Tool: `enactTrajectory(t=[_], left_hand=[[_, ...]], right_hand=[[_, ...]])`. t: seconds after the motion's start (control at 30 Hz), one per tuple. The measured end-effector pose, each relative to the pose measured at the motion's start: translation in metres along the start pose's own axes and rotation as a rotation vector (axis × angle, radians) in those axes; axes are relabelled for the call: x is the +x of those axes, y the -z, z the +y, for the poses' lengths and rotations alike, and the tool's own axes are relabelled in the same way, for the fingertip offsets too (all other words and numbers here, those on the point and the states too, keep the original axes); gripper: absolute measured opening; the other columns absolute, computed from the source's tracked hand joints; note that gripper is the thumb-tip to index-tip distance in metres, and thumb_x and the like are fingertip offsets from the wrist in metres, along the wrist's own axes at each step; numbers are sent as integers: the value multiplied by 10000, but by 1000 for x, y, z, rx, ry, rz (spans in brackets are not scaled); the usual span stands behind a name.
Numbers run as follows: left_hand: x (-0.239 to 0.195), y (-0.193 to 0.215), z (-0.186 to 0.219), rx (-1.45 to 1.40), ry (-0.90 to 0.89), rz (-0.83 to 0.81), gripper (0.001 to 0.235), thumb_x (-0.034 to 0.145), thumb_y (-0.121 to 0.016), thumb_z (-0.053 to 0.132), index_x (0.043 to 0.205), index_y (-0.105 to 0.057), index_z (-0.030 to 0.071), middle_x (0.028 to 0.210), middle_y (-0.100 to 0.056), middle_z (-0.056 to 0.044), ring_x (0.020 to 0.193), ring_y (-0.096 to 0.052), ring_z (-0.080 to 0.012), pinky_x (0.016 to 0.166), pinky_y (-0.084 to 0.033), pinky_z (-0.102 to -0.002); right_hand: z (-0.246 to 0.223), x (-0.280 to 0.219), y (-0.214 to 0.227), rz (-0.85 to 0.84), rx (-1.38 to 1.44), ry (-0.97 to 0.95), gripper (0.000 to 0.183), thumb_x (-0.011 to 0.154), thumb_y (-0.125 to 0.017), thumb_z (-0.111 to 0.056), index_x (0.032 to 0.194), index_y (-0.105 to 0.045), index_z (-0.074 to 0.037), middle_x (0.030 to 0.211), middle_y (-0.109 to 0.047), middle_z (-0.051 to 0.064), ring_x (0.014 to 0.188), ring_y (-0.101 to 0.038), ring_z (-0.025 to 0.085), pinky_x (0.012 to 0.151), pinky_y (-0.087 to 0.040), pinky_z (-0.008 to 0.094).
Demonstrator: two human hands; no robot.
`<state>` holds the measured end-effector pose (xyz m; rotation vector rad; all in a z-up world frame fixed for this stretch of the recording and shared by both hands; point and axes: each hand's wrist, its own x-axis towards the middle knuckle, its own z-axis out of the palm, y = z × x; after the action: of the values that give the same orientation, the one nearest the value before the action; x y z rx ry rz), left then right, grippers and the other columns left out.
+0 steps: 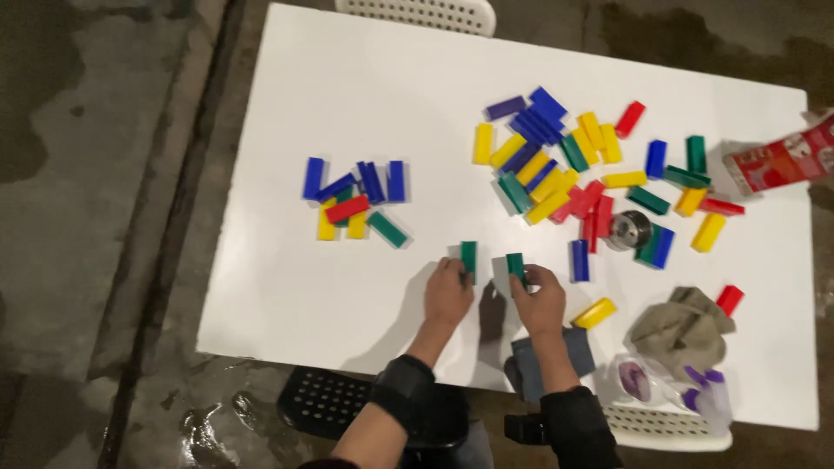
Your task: The person sprays a white table with a cleaning solution and wipes it with a cloth, then wipes a black plastic chair. After cleaning, the person sorts colorful rectangular blocks on the table by color into separate piles.
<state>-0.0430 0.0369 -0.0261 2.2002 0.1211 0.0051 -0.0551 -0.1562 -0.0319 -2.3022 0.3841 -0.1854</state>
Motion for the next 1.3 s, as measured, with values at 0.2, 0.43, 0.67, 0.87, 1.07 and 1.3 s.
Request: enactTrajectory(t=[0.2,0.43,0.67,0.87,1.07,1.3], left_hand=[[8,92,-82,-2,143,147,185,813,-749,123,965,-684,40,941,-718,-180,874,-711,-371,783,-564,-470],[-3,154,-94,128,28,314,240,802,-805,154,932,-665,9,902,-669,-194,794,-665,-391,689,-543,-492],[0,115,-53,53,-7,231,171,893,-754,168,925,-645,39,849,-672,-134,742,-676,-320,664,-542,-446],[31,44,21,-108,-6,-37,183,904,-724,191,987,-652,44,922,-698,-121,707,-710,-294,647,-553,-435],[90,-60,41,15,-109,2,247,887,-757,259,954,-679,35,924,-711,-149,847,-693,-374,720,-543,-498],[146,-116,51,-25,189,78,278,839,-776,302,840,-678,42,830,-700,-164,845,-689,-398,761,-544,-532]], right_hand=[[-66,-2,-83,-132,275,-6,393,848,-811,-185,1147,-669,26,946,-743,162,798,-745,230,692,-611,333],[-130,-18,-112,-113,168,96,424,835,-841,-219,1133,-668,28,946,-730,159,813,-743,247,700,-609,344],[-74,-8,-65,50,91,71,238,893,-777,-209,1045,-713,-38,1007,-731,132,895,-717,264,750,-571,380],[-19,20,17,378,-257,90,314,831,-814,-168,1097,-695,-52,1137,-645,201,1112,-566,399,964,-467,473],[39,40,47,367,-315,-25,506,785,-809,-162,1238,-646,-4,1110,-653,224,1066,-592,416,925,-480,494],[67,44,44,228,-178,-160,336,828,-781,-174,1102,-737,14,990,-739,204,892,-718,363,828,-560,461]])
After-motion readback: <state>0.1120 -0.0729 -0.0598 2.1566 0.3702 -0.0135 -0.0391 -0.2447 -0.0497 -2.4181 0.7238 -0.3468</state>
